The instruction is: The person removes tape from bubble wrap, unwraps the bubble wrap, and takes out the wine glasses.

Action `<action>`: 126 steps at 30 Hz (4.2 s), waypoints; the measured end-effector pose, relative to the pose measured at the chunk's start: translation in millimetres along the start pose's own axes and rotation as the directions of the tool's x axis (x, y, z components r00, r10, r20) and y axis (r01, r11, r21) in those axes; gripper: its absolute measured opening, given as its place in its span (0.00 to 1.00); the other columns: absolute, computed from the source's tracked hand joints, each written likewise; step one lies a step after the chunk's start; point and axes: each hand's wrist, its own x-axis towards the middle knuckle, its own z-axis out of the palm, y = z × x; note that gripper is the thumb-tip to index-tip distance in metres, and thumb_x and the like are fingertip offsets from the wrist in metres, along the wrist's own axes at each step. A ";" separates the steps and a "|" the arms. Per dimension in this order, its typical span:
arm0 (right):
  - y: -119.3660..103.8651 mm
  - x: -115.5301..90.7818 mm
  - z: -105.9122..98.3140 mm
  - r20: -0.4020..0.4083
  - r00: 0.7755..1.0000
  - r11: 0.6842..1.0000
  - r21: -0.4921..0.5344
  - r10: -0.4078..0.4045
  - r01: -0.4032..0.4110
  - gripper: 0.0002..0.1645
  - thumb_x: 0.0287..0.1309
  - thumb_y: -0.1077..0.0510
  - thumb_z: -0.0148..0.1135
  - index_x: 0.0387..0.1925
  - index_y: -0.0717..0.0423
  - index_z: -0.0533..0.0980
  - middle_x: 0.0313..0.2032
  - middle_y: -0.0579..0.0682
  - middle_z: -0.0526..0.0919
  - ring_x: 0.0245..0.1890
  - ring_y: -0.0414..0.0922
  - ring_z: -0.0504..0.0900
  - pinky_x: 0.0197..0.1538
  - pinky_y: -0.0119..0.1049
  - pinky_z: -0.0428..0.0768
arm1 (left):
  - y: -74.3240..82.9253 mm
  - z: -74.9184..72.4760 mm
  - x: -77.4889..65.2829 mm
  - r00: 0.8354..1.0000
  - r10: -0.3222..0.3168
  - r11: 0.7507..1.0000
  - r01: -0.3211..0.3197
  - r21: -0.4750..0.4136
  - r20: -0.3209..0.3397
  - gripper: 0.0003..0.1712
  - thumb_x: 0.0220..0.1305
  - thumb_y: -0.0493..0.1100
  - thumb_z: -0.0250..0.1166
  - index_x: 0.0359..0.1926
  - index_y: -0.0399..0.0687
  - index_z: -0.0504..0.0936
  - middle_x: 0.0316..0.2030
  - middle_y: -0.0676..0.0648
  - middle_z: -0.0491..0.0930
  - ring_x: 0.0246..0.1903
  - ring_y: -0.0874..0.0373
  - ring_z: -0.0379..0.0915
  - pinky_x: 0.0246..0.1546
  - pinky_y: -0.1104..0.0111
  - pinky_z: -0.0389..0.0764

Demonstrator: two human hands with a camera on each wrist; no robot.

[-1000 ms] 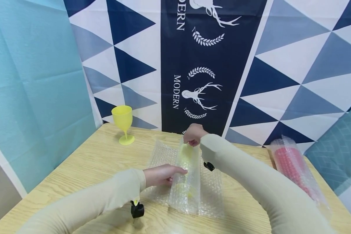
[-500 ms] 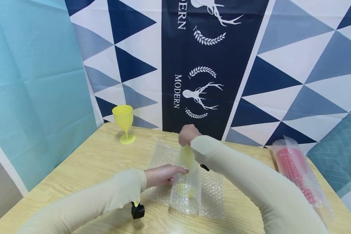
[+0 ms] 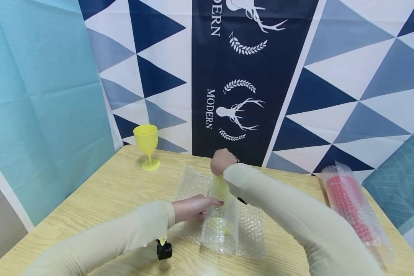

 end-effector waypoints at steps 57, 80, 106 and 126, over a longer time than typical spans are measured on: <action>2.6 11.5 -3.9 0.072 0.997 0.997 -0.065 0.035 -0.030 0.15 0.35 0.76 0.54 0.11 0.56 0.63 0.18 0.53 0.69 0.10 0.39 0.67 0.12 0.23 0.65 | -2.6 1.0 -0.7 0.998 0.051 0.999 -0.051 -0.001 0.029 0.29 0.61 0.53 0.61 0.57 0.39 0.71 0.54 0.44 0.75 0.55 0.51 0.71 0.66 0.51 0.67; 1.0 8.2 -4.8 0.064 0.998 0.999 -0.025 0.028 -0.027 0.17 0.36 0.77 0.50 0.10 0.55 0.60 0.15 0.53 0.68 0.07 0.37 0.65 0.11 0.21 0.62 | -6.3 -0.2 -0.6 0.998 0.060 0.998 -0.060 -0.008 0.034 0.28 0.62 0.53 0.61 0.55 0.40 0.72 0.52 0.45 0.75 0.54 0.53 0.72 0.64 0.52 0.70; 4.1 13.5 -13.1 0.154 0.987 0.998 0.037 0.051 -0.057 0.21 0.40 0.75 0.44 0.06 0.50 0.57 0.07 0.44 0.58 0.06 0.35 0.62 0.12 0.22 0.60 | -1.9 -1.5 -4.5 1.000 0.013 1.000 -0.013 -0.005 -0.008 0.37 0.61 0.56 0.61 0.63 0.36 0.65 0.59 0.41 0.71 0.59 0.47 0.69 0.66 0.51 0.67; -4.7 2.6 0.4 0.017 1.000 1.000 -0.025 0.011 -0.011 0.17 0.38 0.57 0.77 0.25 0.60 0.76 0.27 0.53 0.75 0.20 0.43 0.72 0.18 0.27 0.70 | -9.0 2.0 -3.2 0.996 0.084 0.996 -0.082 -0.047 0.032 0.28 0.61 0.51 0.60 0.58 0.42 0.68 0.56 0.43 0.72 0.53 0.52 0.70 0.59 0.53 0.73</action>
